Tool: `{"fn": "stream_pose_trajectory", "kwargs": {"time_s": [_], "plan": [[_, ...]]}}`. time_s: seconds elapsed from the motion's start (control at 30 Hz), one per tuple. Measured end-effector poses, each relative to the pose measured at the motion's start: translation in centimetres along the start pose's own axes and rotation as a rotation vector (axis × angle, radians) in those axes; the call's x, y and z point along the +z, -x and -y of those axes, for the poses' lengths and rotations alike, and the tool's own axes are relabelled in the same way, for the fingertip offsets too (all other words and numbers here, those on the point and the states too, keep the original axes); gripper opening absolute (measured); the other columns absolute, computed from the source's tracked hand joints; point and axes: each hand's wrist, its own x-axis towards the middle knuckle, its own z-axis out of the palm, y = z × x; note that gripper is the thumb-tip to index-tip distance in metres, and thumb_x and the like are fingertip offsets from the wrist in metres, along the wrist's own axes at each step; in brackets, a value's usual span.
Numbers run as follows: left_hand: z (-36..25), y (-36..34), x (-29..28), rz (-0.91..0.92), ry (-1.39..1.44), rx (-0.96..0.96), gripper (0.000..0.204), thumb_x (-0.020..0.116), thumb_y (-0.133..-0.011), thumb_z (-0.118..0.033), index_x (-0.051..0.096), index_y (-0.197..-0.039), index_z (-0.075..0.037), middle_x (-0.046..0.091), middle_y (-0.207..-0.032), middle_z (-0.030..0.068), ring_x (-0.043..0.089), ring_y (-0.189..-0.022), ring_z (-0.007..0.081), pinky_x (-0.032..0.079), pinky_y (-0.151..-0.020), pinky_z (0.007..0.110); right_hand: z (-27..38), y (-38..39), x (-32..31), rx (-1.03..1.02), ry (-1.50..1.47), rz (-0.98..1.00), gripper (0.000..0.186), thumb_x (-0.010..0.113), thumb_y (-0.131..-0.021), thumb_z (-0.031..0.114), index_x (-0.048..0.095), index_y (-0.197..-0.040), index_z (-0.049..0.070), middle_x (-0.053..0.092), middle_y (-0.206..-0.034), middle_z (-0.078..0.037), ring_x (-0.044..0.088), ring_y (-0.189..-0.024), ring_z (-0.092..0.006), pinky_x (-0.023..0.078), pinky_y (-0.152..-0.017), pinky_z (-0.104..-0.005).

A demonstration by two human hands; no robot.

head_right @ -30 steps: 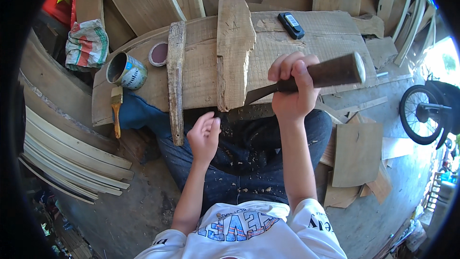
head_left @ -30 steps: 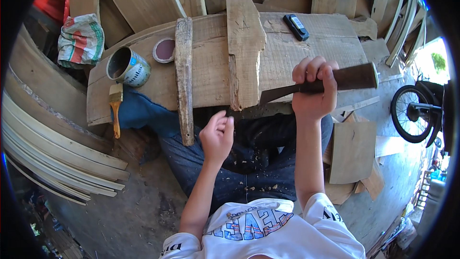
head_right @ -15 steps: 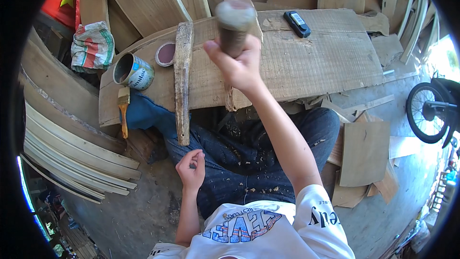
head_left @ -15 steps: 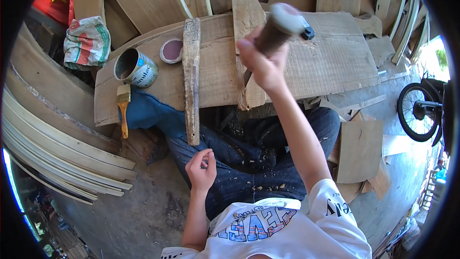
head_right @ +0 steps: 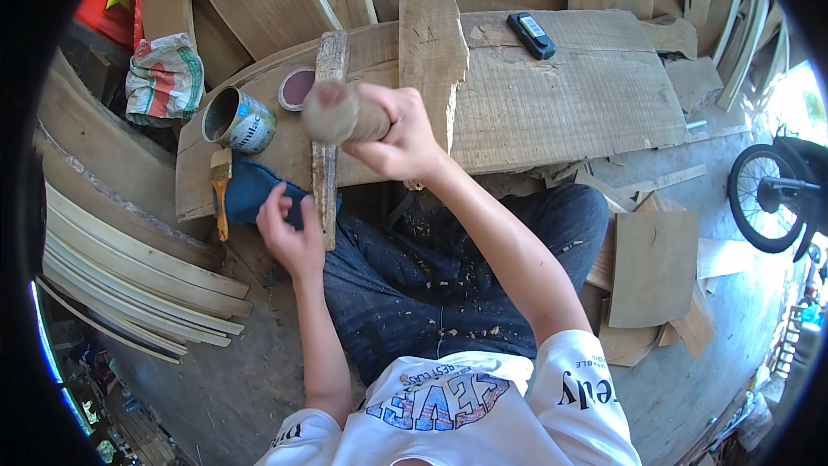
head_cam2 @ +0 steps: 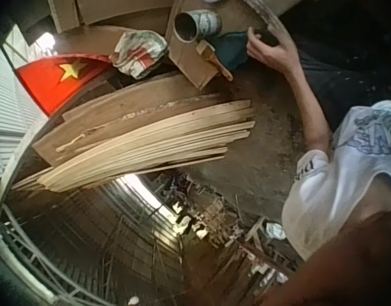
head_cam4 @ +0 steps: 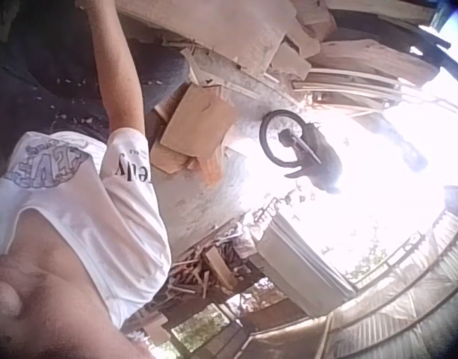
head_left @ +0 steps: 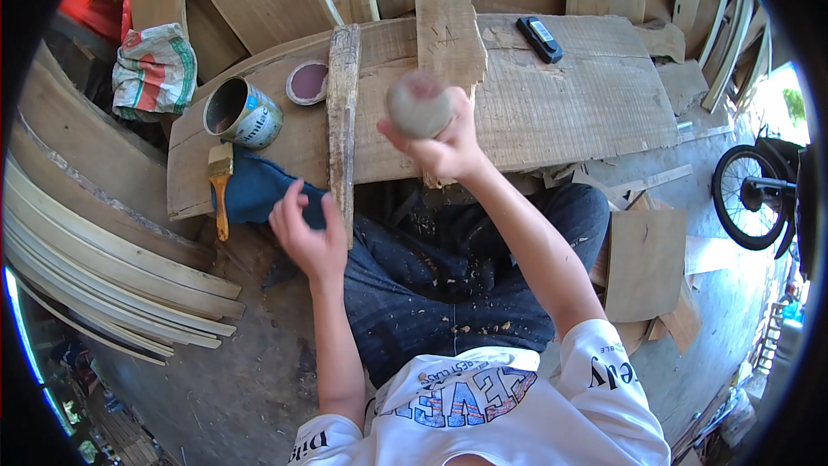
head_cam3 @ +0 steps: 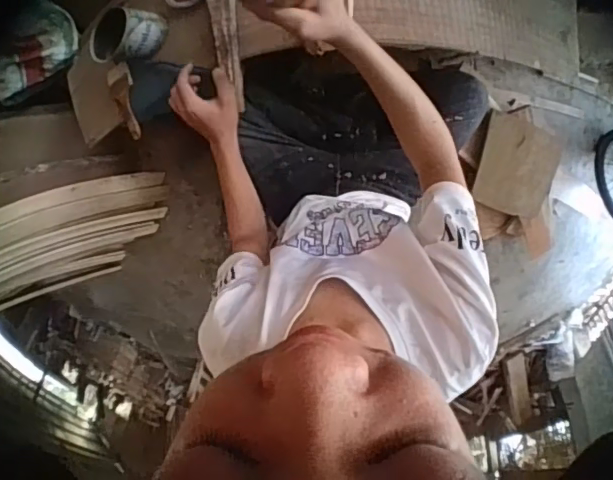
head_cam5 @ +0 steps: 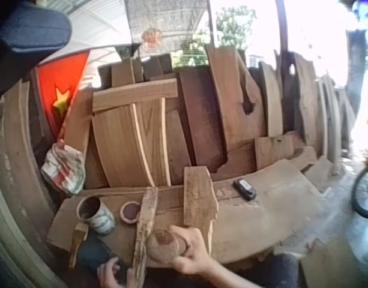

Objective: The person carves a piece of wood using a chisel and a wooden mallet, brushes it with a paintbrush, and sands it with a sanding disc. Afterward, the person wipes the wood with a cloth and resumes chiseling it with the chisel and mallet.

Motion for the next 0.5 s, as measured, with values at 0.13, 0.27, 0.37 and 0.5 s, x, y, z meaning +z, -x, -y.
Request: {"fn": "stream_pose_trajectory", "kwargs": {"time_s": [0.13, 0.27, 0.37, 0.5], "plan": [[1.3, -0.3, 2.7, 0.511, 0.331, -0.518, 0.056, 0.068, -0.082, -0.032, 0.052, -0.125, 0.001, 0.066, -0.100, 0.0248, 0.063, -0.091, 0.0426, 0.050, -0.081, 0.043, -0.5, -0.4, 0.3, 0.034, 0.021, 0.018, 0.018, 0.074, -0.067, 0.009, 0.063, -0.079, 0.001, 0.061, -0.064, -0.008, 0.060, -0.059, -0.0119, 0.048, -0.057, -0.0282], [1.1, 1.5, 3.8, 0.550, 0.153, -0.421, 0.071, 0.069, -0.080, -0.034, 0.039, -0.135, 0.001, 0.064, -0.106, 0.0303, 0.059, -0.101, 0.0478, 0.048, -0.086, 0.048, 0.3, -0.3, -1.0, 0.005, 0.127, -0.150, 0.018, 0.070, -0.076, 0.002, 0.056, -0.066, 0.005, 0.053, -0.058, 0.001, 0.049, -0.053, -0.0088, 0.037, -0.049, -0.0259], [0.3, 1.2, 3.6, 0.549, 0.204, -0.427, 0.068, 0.068, -0.082, -0.028, 0.038, -0.135, 0.003, 0.062, -0.111, 0.0306, 0.058, -0.105, 0.0468, 0.047, -0.088, 0.048, -1.8, 0.0, -2.7, -0.035, 0.025, -0.169, 0.020, 0.068, -0.077, 0.001, 0.050, -0.068, 0.006, 0.049, -0.059, 0.001, 0.045, -0.054, -0.0088, 0.036, -0.051, -0.0258], [-0.6, 0.7, 3.3, 0.623, 0.115, -0.475, 0.069, 0.068, -0.083, -0.029, 0.036, -0.136, 0.003, 0.061, -0.112, 0.0317, 0.058, -0.105, 0.0468, 0.047, -0.088, 0.049, -2.9, -1.7, -5.6, 0.155, -0.129, -0.251, 0.019, 0.073, -0.075, 0.003, 0.057, -0.067, 0.004, 0.054, -0.059, 0.002, 0.051, -0.055, -0.0077, 0.041, -0.052, -0.0255]]}}
